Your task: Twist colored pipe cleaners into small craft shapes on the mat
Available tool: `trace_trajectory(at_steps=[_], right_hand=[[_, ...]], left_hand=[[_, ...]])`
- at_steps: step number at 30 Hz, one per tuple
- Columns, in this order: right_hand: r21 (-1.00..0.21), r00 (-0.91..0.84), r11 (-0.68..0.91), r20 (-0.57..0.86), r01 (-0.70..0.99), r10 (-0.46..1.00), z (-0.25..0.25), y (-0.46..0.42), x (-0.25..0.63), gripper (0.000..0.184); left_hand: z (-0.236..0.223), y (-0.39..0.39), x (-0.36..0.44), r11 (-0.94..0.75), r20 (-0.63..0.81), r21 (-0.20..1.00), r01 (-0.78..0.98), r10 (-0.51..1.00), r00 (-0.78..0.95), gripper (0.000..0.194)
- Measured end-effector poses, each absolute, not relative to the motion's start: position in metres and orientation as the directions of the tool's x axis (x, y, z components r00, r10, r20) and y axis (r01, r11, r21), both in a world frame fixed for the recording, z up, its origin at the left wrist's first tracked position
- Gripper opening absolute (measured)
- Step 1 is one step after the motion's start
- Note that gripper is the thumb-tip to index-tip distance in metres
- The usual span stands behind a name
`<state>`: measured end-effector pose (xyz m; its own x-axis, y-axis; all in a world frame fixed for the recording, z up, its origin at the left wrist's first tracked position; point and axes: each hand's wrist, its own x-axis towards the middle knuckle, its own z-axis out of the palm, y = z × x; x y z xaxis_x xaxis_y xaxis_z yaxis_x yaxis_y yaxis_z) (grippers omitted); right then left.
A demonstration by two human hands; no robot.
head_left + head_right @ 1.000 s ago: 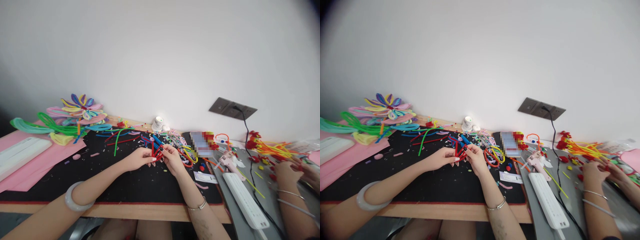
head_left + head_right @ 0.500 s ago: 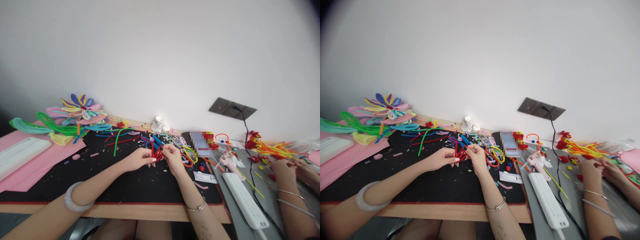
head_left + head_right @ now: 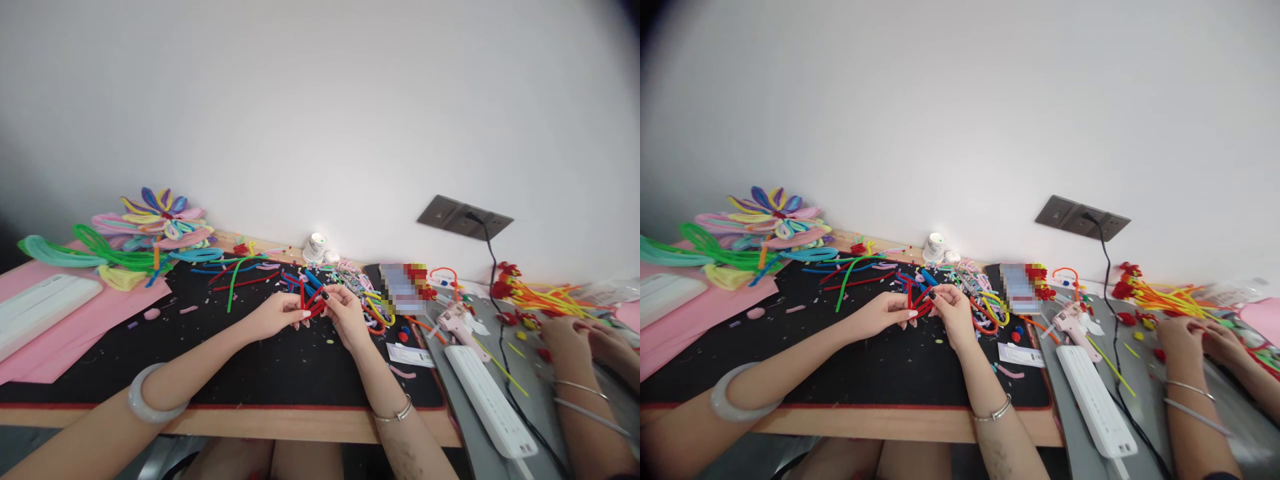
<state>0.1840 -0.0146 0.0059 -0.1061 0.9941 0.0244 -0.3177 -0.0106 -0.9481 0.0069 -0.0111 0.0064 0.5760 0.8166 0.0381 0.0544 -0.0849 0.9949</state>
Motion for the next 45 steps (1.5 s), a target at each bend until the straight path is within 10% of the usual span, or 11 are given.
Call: trace_trajectory(at_steps=[45], right_hand=[[-0.976,-0.387,-0.168,-0.102,-0.141,0.917,0.004,-0.021,0.180,0.018]], left_hand=[[0.021,-0.021,0.001,-0.426,0.000,0.843,0.329,0.611,0.792,0.032]])
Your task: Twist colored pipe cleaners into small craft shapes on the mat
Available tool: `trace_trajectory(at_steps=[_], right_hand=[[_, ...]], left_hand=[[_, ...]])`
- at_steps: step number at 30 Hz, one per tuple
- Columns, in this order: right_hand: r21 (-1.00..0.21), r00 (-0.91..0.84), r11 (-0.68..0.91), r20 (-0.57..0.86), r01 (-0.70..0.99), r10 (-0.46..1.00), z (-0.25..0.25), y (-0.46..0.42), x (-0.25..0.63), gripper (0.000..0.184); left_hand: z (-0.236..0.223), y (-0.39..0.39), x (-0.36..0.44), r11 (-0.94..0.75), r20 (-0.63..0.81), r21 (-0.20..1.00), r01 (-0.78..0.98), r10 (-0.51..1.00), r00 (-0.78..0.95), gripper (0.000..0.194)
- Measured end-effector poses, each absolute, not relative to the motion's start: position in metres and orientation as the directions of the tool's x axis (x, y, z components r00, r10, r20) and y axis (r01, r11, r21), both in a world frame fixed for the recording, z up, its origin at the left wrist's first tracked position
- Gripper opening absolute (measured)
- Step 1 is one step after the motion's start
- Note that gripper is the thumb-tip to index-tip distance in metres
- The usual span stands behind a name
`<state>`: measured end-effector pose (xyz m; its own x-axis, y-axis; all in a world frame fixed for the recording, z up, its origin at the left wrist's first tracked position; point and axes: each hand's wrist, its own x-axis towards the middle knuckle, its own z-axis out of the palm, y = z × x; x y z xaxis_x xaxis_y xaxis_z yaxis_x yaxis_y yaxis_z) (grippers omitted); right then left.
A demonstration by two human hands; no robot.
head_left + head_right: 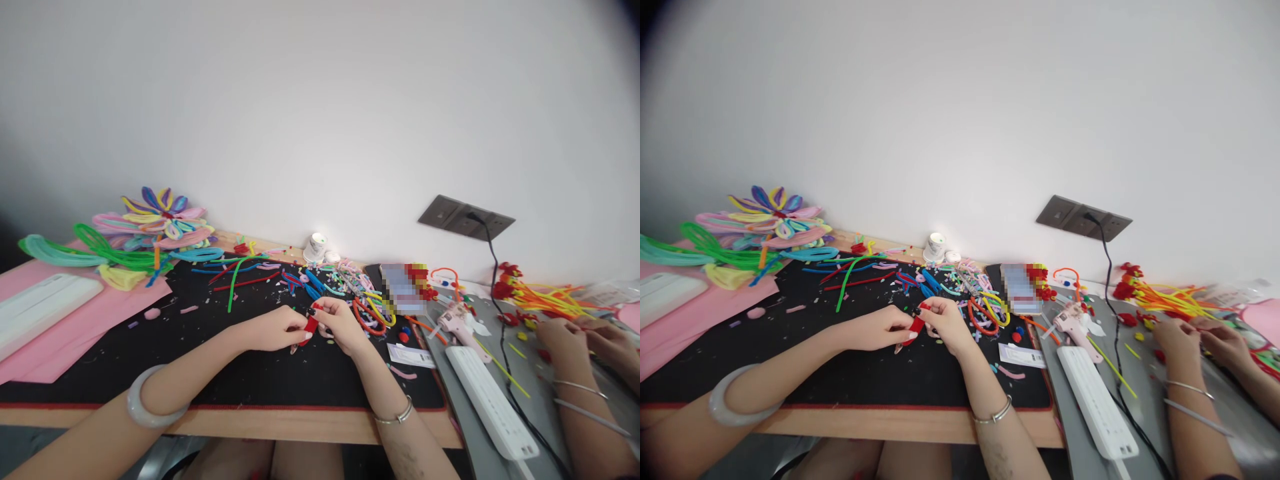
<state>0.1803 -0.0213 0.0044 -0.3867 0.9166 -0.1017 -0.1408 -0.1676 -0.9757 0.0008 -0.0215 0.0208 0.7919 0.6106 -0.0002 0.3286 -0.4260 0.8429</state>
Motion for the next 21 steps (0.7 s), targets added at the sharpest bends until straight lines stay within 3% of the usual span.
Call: trace_trajectory(at_steps=[12,21], right_hand=[[-0.944,-0.101,-0.092,-0.063,-0.317,0.993,0.007,-0.016,0.183,0.019],[-0.968,-0.112,-0.028,0.001,-0.250,0.994,0.004,-0.016,0.183,0.017]], left_hand=[[0.018,-0.014,0.001,-0.349,0.177,0.861,0.370,0.888,0.425,0.033],[0.014,-0.011,0.000,-0.277,0.117,0.909,0.311,0.886,0.448,0.034]])
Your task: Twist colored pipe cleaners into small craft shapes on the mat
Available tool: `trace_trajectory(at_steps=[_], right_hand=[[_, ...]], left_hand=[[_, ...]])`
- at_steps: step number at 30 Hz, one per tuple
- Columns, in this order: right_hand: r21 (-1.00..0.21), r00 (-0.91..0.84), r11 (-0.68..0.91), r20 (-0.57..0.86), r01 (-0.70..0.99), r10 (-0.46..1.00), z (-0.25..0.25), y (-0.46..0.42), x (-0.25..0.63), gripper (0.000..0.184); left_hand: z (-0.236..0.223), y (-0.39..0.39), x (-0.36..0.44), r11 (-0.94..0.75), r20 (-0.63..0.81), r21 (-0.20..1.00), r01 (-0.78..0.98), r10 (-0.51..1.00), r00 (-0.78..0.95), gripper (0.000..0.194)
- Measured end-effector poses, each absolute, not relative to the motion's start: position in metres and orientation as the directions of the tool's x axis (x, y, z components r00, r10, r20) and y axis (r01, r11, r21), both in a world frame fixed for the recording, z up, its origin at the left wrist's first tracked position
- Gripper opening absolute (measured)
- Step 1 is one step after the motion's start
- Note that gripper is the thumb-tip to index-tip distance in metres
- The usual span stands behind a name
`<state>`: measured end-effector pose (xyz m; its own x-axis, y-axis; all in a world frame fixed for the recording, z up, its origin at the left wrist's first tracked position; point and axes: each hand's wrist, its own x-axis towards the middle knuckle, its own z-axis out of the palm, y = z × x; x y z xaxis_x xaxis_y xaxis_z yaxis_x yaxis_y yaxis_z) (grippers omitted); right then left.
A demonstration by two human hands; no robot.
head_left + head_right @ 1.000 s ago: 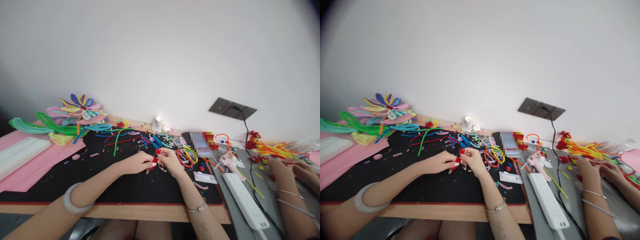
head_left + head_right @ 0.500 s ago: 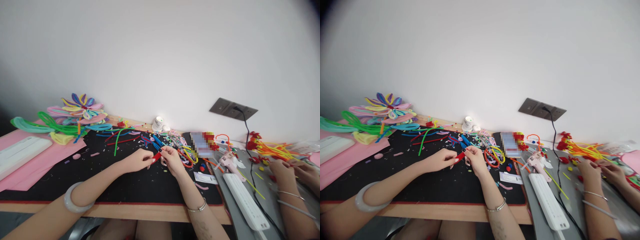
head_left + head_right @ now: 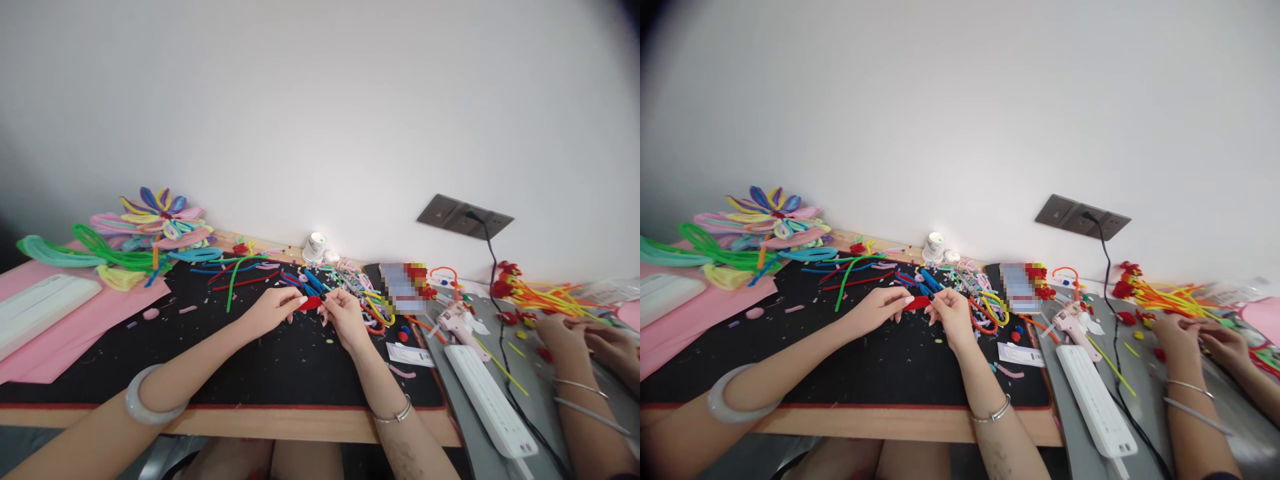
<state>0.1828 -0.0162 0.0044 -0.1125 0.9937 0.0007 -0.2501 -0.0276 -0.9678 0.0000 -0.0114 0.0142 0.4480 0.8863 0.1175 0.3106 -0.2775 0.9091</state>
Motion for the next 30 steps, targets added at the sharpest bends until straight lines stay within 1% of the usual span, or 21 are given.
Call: trace_trajectory(at_steps=[3,6,8,11,17,20,27,30], right_hand=[[-0.974,-0.160,-0.021,0.016,-0.225,0.987,0.0029,-0.0176,0.1816,0.016],[-0.977,-0.171,-0.018,0.019,-0.214,0.985,0.0013,-0.0179,0.1806,0.017],[-0.979,-0.174,-0.018,0.018,-0.203,0.985,0.0004,-0.0177,0.1795,0.018],[-0.983,-0.170,-0.008,0.023,-0.182,0.985,-0.0001,-0.0174,0.1763,0.021],[-0.991,-0.178,0.051,0.073,-0.127,0.981,0.0009,-0.0176,0.1738,0.024],[-0.990,-0.178,0.078,0.098,-0.115,0.979,0.0003,-0.0173,0.1770,0.024],[-0.979,-0.118,0.085,0.108,-0.187,0.987,-0.0029,-0.0141,0.1821,0.024],[-0.974,-0.111,0.099,0.123,-0.204,0.986,-0.0037,-0.0136,0.1816,0.025]], left_hand=[[0.0135,-0.0125,0.0010,-0.262,0.080,0.913,0.312,0.866,0.493,0.036],[0.0125,-0.0132,0.0014,-0.263,0.058,0.905,0.334,0.854,0.517,0.038],[0.0126,-0.0132,0.0011,-0.287,0.086,0.893,0.347,0.865,0.495,0.039],[0.0147,-0.0132,0.0009,-0.348,0.167,0.855,0.385,0.886,0.432,0.040],[0.0190,-0.0146,0.0019,-0.411,0.262,0.802,0.433,0.894,0.363,0.040],[0.0165,-0.0135,0.0015,-0.393,0.255,0.825,0.405,0.900,0.355,0.042],[0.0107,-0.0087,0.0002,-0.239,0.154,0.928,0.287,0.944,0.291,0.039],[0.0136,-0.0098,0.0002,-0.230,0.152,0.939,0.257,0.945,0.290,0.038]])
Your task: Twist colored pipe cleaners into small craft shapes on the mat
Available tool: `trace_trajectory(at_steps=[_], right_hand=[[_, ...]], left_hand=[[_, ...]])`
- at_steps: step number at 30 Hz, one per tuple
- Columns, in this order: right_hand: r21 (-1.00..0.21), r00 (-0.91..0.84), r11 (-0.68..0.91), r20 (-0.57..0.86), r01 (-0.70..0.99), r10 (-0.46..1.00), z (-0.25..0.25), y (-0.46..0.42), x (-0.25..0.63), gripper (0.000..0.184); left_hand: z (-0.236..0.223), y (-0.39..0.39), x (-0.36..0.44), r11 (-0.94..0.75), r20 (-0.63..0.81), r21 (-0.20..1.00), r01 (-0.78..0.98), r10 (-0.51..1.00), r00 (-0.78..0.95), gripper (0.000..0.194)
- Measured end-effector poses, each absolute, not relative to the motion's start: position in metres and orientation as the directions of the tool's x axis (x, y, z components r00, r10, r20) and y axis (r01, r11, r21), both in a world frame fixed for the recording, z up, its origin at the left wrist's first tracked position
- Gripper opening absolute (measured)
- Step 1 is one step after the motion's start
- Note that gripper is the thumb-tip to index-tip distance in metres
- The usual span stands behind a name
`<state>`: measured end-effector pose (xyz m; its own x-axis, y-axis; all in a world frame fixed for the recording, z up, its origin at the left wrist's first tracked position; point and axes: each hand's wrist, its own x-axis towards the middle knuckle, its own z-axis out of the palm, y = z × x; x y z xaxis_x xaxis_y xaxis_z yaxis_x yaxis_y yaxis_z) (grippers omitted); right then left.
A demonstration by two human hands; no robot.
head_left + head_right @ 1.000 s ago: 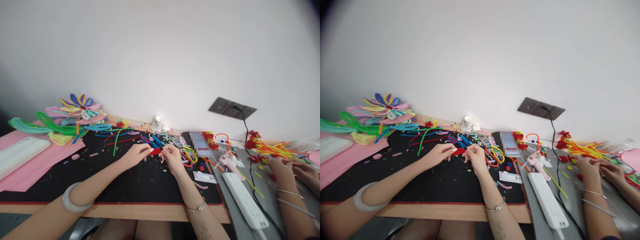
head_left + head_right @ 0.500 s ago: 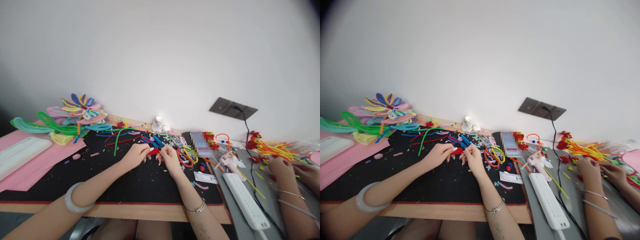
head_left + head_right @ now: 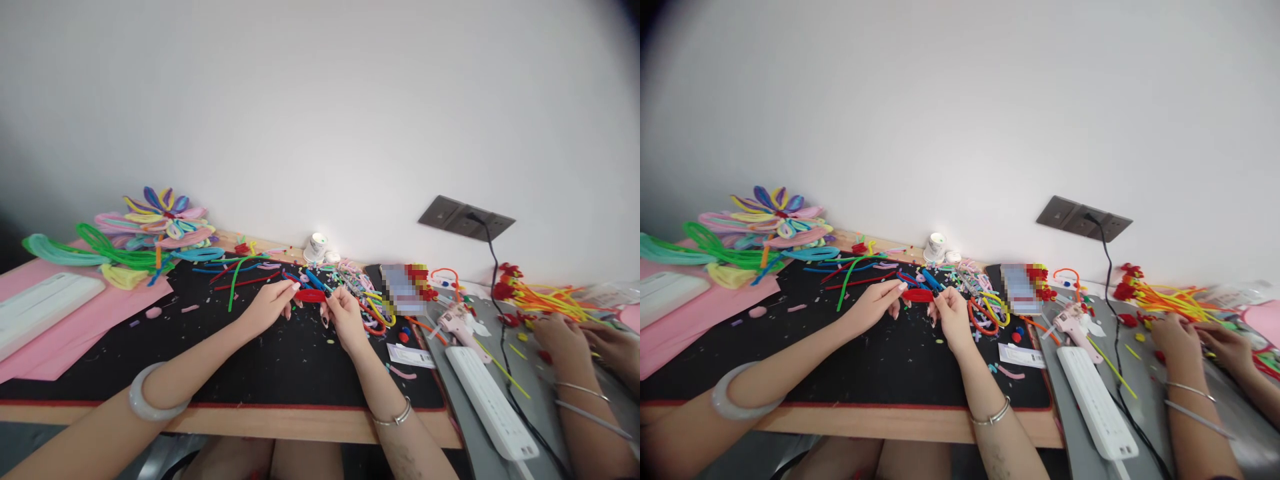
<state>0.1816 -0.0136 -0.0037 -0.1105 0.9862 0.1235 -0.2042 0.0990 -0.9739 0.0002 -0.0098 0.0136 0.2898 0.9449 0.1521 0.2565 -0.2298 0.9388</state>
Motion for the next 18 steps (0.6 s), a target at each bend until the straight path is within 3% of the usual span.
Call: trace_trajectory(at_steps=[12,18], right_hand=[[-0.973,-0.101,0.089,0.112,-0.212,0.989,-0.0024,-0.0147,0.1810,0.024],[-0.973,-0.095,0.052,0.075,-0.223,0.993,0.0031,-0.0145,0.1835,0.021]], left_hand=[[0.0137,-0.0118,-0.0003,-0.309,0.210,0.912,0.271,0.917,0.339,0.032],[0.0101,-0.0113,0.0021,-0.232,0.119,0.954,0.187,0.872,0.475,0.029]])
